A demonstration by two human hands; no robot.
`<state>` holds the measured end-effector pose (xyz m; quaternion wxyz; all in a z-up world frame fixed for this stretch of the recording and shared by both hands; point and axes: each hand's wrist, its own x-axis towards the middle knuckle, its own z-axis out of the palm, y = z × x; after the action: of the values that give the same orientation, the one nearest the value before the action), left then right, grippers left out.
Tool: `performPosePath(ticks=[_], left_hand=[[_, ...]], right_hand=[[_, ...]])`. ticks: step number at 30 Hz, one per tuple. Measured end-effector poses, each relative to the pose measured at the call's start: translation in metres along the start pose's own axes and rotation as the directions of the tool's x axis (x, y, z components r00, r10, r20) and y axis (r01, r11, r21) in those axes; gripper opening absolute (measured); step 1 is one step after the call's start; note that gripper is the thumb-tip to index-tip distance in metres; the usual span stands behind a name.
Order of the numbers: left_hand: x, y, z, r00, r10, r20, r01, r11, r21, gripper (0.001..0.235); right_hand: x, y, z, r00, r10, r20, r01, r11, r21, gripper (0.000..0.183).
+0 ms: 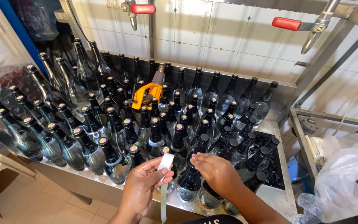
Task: Filling glass bottles from a tap and manually applying labels to the bottle necks.
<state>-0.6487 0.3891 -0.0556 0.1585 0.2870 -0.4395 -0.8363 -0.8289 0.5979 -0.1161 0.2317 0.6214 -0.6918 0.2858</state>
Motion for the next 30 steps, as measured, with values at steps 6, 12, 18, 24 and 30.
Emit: performPosePath(ticks=[6,12,18,24,30], left_hand=[[0.008,0.009,0.006,0.997,0.018,0.075,-0.018,1.000,0.000,0.054],[-0.006,0.007,0.027,0.998,0.004,0.065,-0.008,0.998,0.056,0.047],[-0.007,-0.007,0.025,0.935,0.158,0.318,-0.240,0.941,0.240,0.031],[-0.025,0.002,0.031,0.943,0.144,0.298,-0.261,0.878,0.402,0.030],[-0.025,-0.005,0.023,0.936,0.255,0.242,-0.340,0.830,0.443,0.022]], right_hand=[[-0.008,-0.008,-0.010,0.967,0.212,0.143,-0.204,0.977,-0.066,0.050],[0.035,-0.039,-0.050,0.800,0.577,0.163,-0.599,0.764,0.240,0.052],[0.053,-0.049,-0.050,0.765,0.587,0.266,-0.615,0.541,0.575,0.040],[0.049,-0.057,-0.045,0.890,0.455,0.038,-0.407,0.753,0.517,0.025],[0.060,-0.068,-0.058,0.981,0.192,-0.019,-0.157,0.850,0.503,0.025]])
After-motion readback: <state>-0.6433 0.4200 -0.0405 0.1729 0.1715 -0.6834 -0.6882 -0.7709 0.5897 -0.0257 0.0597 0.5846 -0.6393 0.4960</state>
